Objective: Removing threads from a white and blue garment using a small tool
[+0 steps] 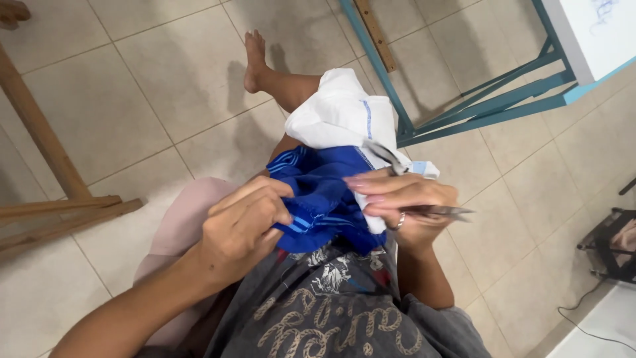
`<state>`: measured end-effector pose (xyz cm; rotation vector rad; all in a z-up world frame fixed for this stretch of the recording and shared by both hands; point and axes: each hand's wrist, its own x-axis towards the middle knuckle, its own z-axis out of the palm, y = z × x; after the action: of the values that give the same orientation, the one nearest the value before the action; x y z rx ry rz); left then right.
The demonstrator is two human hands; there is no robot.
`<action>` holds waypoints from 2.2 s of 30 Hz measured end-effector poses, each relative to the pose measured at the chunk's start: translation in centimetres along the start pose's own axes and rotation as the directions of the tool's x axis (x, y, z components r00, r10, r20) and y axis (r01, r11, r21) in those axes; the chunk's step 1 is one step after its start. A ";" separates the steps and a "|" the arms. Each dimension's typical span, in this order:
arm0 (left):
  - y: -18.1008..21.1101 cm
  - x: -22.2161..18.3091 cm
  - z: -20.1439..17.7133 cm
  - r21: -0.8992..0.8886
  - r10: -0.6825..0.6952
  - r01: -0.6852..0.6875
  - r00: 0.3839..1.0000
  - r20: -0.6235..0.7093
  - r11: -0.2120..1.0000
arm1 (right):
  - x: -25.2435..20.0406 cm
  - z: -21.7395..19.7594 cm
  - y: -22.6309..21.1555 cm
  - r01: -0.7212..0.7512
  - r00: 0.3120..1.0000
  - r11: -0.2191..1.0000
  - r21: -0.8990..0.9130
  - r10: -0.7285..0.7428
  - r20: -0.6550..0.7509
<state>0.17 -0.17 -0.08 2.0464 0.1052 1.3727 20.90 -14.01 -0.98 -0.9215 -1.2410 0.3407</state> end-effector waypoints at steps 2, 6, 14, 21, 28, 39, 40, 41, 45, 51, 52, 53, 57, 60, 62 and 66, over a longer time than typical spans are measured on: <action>0.1 -0.4 0.2 -0.020 -0.008 0.008 1.000 0.011 1.000 | 0.2 1.0 0.8 0.040 0.985 0.999 0.008 -0.041 0.167; 0.3 -0.1 -0.2 -0.047 -0.038 0.041 0.998 0.057 0.998 | 2.7 3.7 -1.4 0.138 0.935 0.985 -0.107 -0.094 0.342; 0.6 0.5 0.0 -0.045 -0.051 0.054 0.997 0.061 0.998 | 0.9 2.5 0.0 0.115 0.976 0.987 -0.114 -0.091 0.198; 0.0 -0.1 -0.7 -0.049 -0.170 0.176 0.979 0.113 0.983 | 0.7 1.8 -0.4 -0.002 0.999 0.995 -0.100 -0.001 -0.036; 0.1 -0.2 -1.6 -0.115 -0.180 0.219 0.943 0.279 0.969 | 0.7 2.0 -0.7 -0.158 0.948 0.967 -0.200 0.205 0.244; 0.1 -0.3 -1.9 -0.112 -0.256 0.293 0.931 0.261 0.950 | 0.9 0.4 0.1 -0.250 0.907 0.922 -0.296 0.330 0.262; -0.1 -0.5 -2.0 -0.113 -0.257 0.295 0.928 0.269 0.949 | 0.9 0.4 0.2 -0.255 0.908 0.921 -0.295 0.333 0.254; -0.3 -0.8 -2.0 -0.060 -0.284 0.308 0.924 0.256 0.949 | 1.0 0.4 0.3 -0.257 0.930 0.930 -0.262 0.311 0.194; 0.2 1.4 -1.2 0.195 -0.477 0.435 0.783 0.400 0.879 | -0.5 -0.7 1.5 -0.173 0.937 0.924 -0.341 0.261 0.233; -2.4 0.0 -0.4 0.165 -0.559 0.575 0.624 0.546 0.802 | -1.9 -1.0 2.4 -0.057 0.979 0.909 -0.412 0.132 0.156; -2.6 0.0 -0.5 0.166 -0.562 0.578 0.621 0.546 0.799 | -1.2 -1.2 2.1 -0.061 0.978 0.910 -0.411 0.136 0.156; -2.7 -0.1 -0.6 0.179 -0.591 0.609 0.587 0.553 0.773 | -0.7 -1.5 1.6 -0.129 0.991 0.920 -0.370 0.132 -0.018; -2.6 0.3 -0.6 0.168 -0.655 0.710 0.496 0.571 0.684 | 0.8 -2.0 1.0 -0.204 0.978 0.877 -0.436 0.161 -0.133; -1.9 0.7 -0.8 0.150 -0.695 0.769 0.453 0.558 0.621 | 0.9 -0.7 0.3 -0.256 0.914 0.874 -0.413 0.358 0.191; -1.5 1.1 -1.0 0.143 -0.699 0.781 0.442 0.563 0.608 | 0.4 -0.4 1.5 -0.217 0.906 0.891 -0.400 0.336 0.257; -1.3 1.4 -1.2 0.117 -0.665 0.769 0.454 0.592 0.629 | 0.3 -1.7 1.4 -0.261 0.940 0.936 -0.234 0.302 0.160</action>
<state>0.20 2.00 0.59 1.8240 0.5115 0.1601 22.88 -13.65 -1.96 -1.2798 -1.3406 0.5459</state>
